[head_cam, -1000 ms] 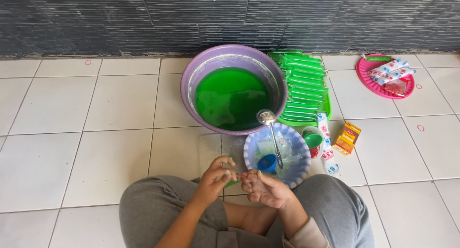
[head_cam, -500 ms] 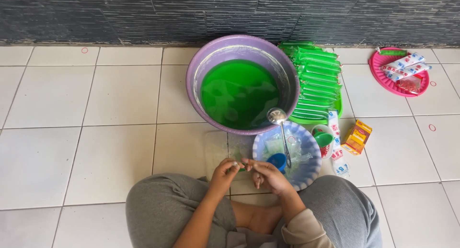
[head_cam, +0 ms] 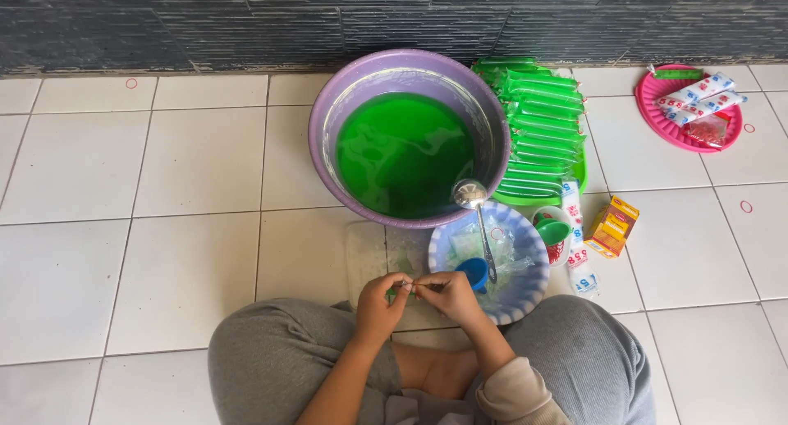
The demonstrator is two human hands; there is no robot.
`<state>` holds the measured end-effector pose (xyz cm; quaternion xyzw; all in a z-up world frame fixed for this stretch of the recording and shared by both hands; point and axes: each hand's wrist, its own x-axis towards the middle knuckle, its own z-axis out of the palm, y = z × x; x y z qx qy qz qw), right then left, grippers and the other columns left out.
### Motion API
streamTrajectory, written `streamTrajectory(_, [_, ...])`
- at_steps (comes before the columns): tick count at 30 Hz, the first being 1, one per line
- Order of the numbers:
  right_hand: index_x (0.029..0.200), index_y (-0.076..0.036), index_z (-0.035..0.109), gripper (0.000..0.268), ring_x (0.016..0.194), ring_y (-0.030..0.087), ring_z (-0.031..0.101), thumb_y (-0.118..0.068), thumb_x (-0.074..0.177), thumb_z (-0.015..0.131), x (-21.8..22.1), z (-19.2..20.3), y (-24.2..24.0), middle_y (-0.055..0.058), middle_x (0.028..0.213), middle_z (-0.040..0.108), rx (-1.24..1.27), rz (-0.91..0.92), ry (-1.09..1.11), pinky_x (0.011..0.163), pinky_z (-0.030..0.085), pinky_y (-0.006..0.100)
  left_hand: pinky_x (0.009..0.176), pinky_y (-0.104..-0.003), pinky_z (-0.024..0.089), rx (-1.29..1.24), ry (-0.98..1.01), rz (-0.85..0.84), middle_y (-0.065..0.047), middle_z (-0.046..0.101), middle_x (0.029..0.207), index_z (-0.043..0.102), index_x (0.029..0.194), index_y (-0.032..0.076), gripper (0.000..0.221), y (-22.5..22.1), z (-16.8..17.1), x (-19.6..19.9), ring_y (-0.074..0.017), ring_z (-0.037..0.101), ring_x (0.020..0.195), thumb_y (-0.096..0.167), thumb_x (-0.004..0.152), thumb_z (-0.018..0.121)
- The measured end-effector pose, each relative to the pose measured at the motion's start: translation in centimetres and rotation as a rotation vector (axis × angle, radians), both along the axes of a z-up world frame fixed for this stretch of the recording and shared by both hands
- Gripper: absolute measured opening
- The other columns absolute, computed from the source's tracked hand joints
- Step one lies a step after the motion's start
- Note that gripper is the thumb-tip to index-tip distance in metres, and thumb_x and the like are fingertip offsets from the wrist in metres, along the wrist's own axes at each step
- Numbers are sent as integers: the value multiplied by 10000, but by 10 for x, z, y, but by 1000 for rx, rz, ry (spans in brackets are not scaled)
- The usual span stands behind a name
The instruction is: Filling small plastic tubes with green liquid using a ladle and funnel, then placing them on a green tray.
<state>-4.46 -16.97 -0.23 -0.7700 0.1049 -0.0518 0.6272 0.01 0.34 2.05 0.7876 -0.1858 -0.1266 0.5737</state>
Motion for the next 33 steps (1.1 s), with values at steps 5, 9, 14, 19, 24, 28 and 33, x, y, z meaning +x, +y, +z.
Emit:
streamTrajectory(5, [761,-54,778,42,413,200,625,-41,763,818,0,-33,-1,90,558,670,-222,9,-80,385,522,305,925,-406,509,46,-56,-40,-37,788,944,771,989,160,136,1,-21,9,-261,715,978,69,932,687])
streamTrajectory(9, [774,-58,711,63,435,227,596,-51,824,750,0,-46,-1,98,541,625,-227,43,-159,398,505,331,922,-397,509,-2,14,3,-35,807,928,798,934,167,152,1,-21,9,-265,731,976,43,895,719])
streamTrajectory(14, [827,-72,666,43,560,283,580,-52,861,650,7,-25,2,115,600,565,-221,71,-257,509,519,383,924,-435,508,-4,8,18,-91,806,1005,788,891,106,74,-2,-11,9,-309,730,1012,37,873,767])
streamTrajectory(19, [891,-111,624,113,807,275,557,-57,971,565,12,4,6,82,813,466,-209,90,-407,697,526,394,954,-477,498,-11,17,10,-120,789,1070,773,951,88,122,-1,4,13,-343,710,1066,12,856,780])
streamTrajectory(24, [902,-79,584,141,701,273,692,-64,1014,499,9,21,1,166,878,698,64,-14,-476,665,582,422,1109,-548,395,245,-8,-137,-177,690,1273,654,1299,73,370,-3,-6,16,-364,622,1244,54,934,707])
streamTrajectory(28, [1038,-40,547,65,602,265,715,-35,1024,484,-1,5,-19,259,1058,685,185,-165,-453,537,604,392,1108,-539,400,225,-19,-164,-176,707,1254,669,1294,70,340,-9,-15,15,-356,654,1204,107,958,707])
streamTrajectory(33, [1432,-213,225,691,716,296,727,-94,953,709,0,23,-39,225,1102,646,559,-158,-276,693,661,417,725,-363,618,104,-178,-169,-94,716,1210,660,1316,75,399,-42,-16,25,-263,700,1070,259,963,683])
